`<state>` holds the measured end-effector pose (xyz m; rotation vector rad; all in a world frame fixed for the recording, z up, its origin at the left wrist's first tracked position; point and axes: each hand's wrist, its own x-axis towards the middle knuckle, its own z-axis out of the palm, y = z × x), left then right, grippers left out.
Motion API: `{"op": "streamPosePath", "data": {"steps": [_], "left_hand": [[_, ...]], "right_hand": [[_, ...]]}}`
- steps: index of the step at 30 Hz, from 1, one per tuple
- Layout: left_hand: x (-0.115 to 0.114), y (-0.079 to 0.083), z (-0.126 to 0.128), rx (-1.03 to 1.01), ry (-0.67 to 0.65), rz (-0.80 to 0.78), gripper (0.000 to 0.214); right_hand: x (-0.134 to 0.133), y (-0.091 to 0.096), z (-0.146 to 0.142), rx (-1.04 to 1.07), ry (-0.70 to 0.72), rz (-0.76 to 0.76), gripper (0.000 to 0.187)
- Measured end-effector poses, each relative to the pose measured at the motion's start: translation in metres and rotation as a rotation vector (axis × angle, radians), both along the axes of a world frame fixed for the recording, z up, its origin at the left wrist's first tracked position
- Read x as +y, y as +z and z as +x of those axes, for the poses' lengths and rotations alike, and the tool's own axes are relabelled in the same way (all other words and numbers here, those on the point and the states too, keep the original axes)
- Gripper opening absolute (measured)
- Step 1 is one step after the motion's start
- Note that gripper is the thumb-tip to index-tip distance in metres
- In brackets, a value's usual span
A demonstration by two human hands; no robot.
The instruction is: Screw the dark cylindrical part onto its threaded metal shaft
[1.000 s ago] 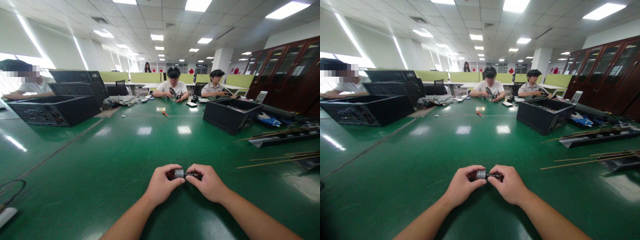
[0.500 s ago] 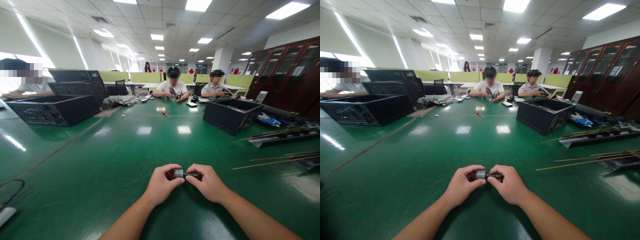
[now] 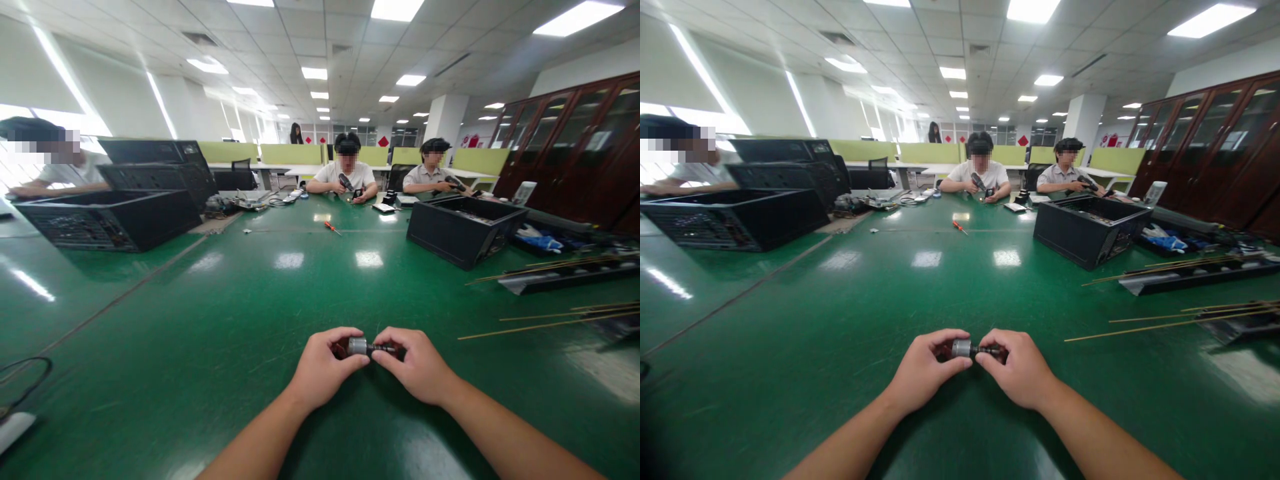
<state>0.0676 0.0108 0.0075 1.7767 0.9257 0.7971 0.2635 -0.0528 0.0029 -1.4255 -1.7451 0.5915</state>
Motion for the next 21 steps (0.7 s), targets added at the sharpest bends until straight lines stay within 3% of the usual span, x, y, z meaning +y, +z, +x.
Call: {"op": "streamPosePath", "data": {"steps": [21], "left_hand": [[0.0010,-0.0033,-0.0023,-0.005,0.000,0.004,0.034]], "right_hand": [[0.0012,-0.0005,0.0010,-0.005,-0.011,0.010,0.009]]}}
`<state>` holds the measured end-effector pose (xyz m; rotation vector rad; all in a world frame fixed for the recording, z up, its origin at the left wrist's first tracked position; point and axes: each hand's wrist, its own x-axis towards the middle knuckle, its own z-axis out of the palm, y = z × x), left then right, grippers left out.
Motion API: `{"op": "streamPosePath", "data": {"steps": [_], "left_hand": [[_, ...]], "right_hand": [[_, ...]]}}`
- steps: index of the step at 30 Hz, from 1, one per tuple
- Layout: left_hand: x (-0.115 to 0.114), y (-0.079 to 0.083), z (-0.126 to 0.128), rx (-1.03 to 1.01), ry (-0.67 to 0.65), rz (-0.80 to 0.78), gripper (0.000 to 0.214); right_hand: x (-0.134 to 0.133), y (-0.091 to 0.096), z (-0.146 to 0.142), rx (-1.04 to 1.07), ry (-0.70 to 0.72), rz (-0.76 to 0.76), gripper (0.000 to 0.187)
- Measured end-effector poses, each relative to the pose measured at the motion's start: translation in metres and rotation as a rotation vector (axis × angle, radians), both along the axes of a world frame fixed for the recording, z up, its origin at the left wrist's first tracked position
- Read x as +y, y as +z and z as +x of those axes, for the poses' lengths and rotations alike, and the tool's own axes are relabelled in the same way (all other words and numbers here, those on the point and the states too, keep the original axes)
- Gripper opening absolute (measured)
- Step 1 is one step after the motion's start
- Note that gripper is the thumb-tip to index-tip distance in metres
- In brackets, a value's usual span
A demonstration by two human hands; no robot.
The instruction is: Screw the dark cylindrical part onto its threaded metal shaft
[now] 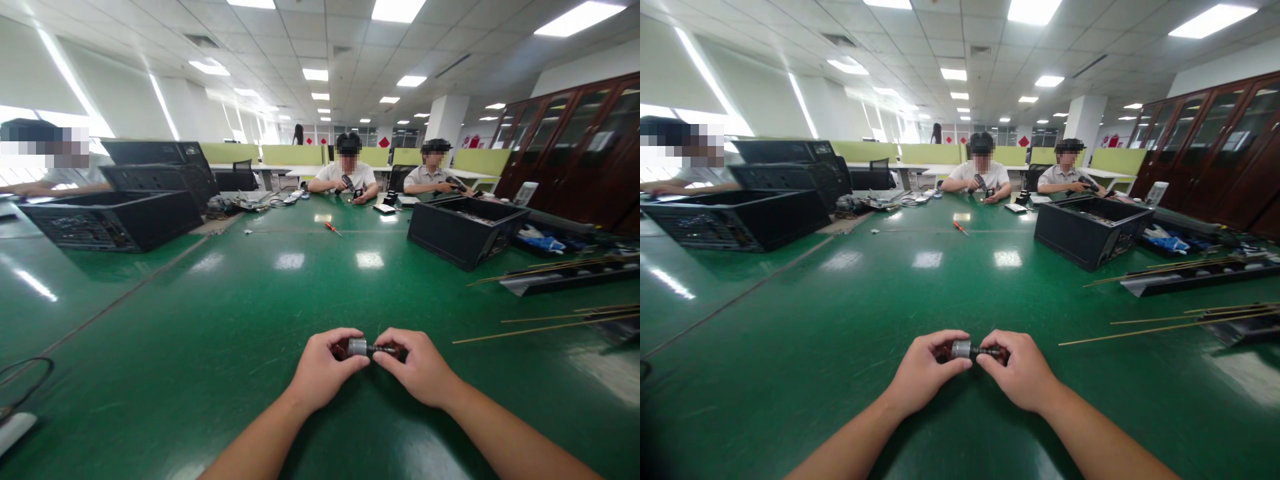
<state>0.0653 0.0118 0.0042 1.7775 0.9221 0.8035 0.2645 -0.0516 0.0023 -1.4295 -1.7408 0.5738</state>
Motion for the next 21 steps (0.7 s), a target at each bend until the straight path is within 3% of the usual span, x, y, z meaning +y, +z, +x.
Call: {"op": "streamPosePath", "data": {"steps": [21], "left_hand": [[-0.0010,-0.0005,-0.0015,-0.032,0.014,0.001,0.034]], "right_hand": [[-0.0005,0.0040,-0.0021,0.005,-0.016,-0.017,0.011]]}}
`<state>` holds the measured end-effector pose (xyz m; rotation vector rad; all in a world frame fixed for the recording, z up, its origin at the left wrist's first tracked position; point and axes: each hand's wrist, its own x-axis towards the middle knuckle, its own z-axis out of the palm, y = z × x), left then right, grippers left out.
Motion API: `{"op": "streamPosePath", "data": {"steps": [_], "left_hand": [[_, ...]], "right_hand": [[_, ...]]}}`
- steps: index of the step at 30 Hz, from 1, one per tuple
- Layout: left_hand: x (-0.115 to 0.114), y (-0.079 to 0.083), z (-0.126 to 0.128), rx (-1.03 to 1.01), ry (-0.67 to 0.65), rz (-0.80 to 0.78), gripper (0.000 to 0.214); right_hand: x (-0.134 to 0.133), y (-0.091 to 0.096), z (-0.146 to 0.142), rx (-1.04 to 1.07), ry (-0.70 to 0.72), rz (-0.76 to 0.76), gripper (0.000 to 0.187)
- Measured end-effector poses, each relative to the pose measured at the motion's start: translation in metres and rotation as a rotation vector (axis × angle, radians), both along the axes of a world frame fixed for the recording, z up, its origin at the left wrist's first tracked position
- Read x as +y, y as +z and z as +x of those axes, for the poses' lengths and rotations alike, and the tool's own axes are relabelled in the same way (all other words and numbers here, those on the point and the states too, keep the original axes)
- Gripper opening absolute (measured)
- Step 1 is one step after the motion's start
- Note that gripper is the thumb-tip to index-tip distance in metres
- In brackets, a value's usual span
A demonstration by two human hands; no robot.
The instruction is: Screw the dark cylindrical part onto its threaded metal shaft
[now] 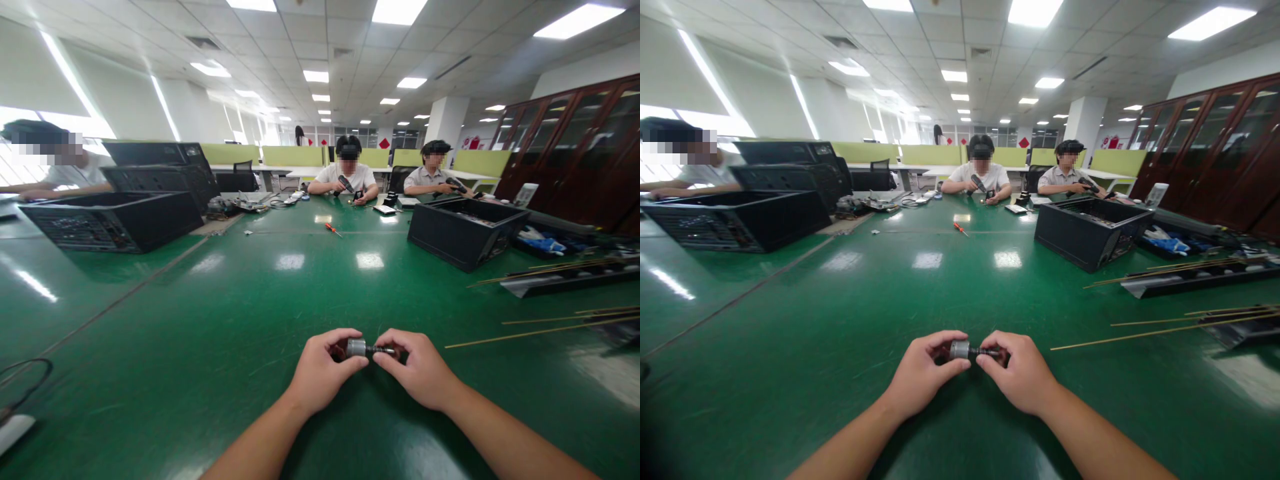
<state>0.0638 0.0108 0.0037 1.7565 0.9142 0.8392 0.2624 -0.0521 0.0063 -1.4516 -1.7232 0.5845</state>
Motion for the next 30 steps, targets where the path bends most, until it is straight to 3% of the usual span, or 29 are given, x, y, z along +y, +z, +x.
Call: {"op": "streamPosePath", "data": {"steps": [30], "left_hand": [[0.0016,0.0009,-0.0007,-0.091,0.031,-0.047,0.037]], "right_hand": [[0.0002,-0.0061,0.0012,0.099,0.061,-0.069,0.021]]}}
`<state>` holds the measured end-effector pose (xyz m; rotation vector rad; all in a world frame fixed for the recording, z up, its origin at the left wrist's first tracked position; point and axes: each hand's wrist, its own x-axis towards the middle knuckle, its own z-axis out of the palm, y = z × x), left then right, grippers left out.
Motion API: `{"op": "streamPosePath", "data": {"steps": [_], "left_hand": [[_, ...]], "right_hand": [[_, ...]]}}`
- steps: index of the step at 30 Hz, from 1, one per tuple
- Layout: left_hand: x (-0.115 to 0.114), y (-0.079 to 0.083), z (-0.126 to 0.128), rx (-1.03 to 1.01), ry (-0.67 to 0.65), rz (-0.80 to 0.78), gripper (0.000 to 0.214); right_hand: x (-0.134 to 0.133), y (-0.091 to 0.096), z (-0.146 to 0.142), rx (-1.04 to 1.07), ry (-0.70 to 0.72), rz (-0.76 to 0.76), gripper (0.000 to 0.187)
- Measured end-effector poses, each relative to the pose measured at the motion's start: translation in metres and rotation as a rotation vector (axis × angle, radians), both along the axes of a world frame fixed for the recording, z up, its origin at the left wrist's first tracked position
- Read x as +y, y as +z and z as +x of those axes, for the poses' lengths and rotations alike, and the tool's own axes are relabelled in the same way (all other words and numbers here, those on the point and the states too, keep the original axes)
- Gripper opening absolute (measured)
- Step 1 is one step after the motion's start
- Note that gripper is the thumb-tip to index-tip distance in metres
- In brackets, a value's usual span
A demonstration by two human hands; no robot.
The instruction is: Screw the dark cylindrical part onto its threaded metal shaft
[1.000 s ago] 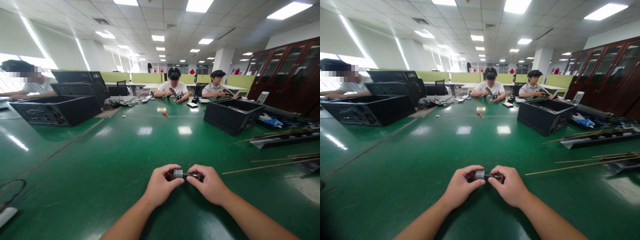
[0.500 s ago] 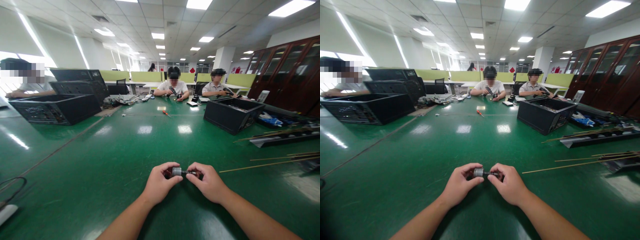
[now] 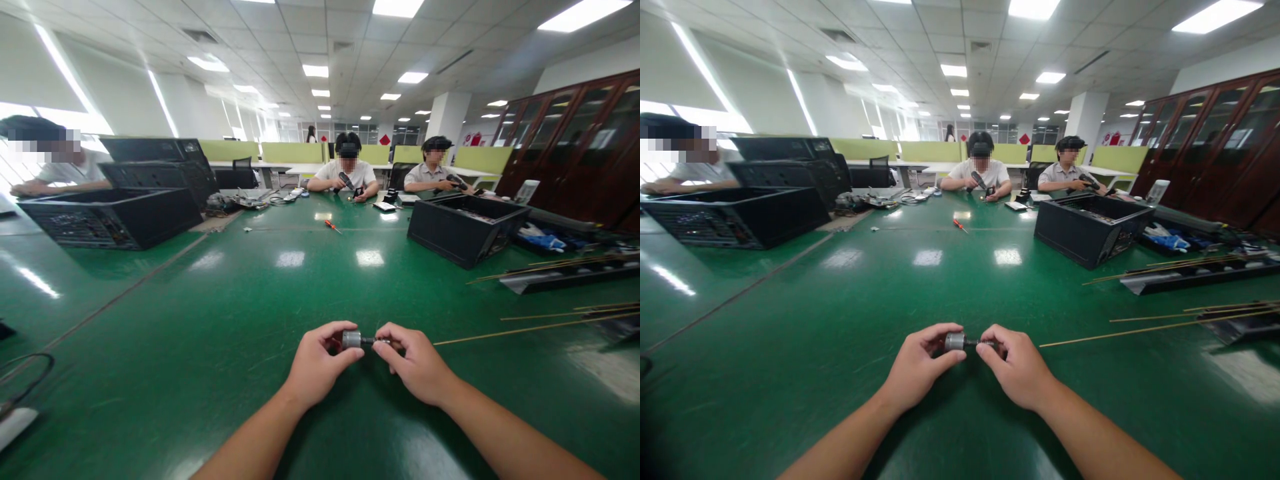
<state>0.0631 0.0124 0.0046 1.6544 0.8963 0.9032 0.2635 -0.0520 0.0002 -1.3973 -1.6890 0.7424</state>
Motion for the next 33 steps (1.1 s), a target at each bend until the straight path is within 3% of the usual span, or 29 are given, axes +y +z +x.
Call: {"op": "streamPosePath", "data": {"steps": [16,33], "left_hand": [[-0.001,0.002,-0.001,-0.145,-0.002,-0.051,0.038],[-0.009,0.005,-0.006,-0.224,0.039,0.044,0.032]], "right_hand": [[-0.004,0.000,-0.004,0.006,0.019,0.004,0.024],[-0.017,0.018,-0.010,-0.118,0.032,0.118,0.019]]}}
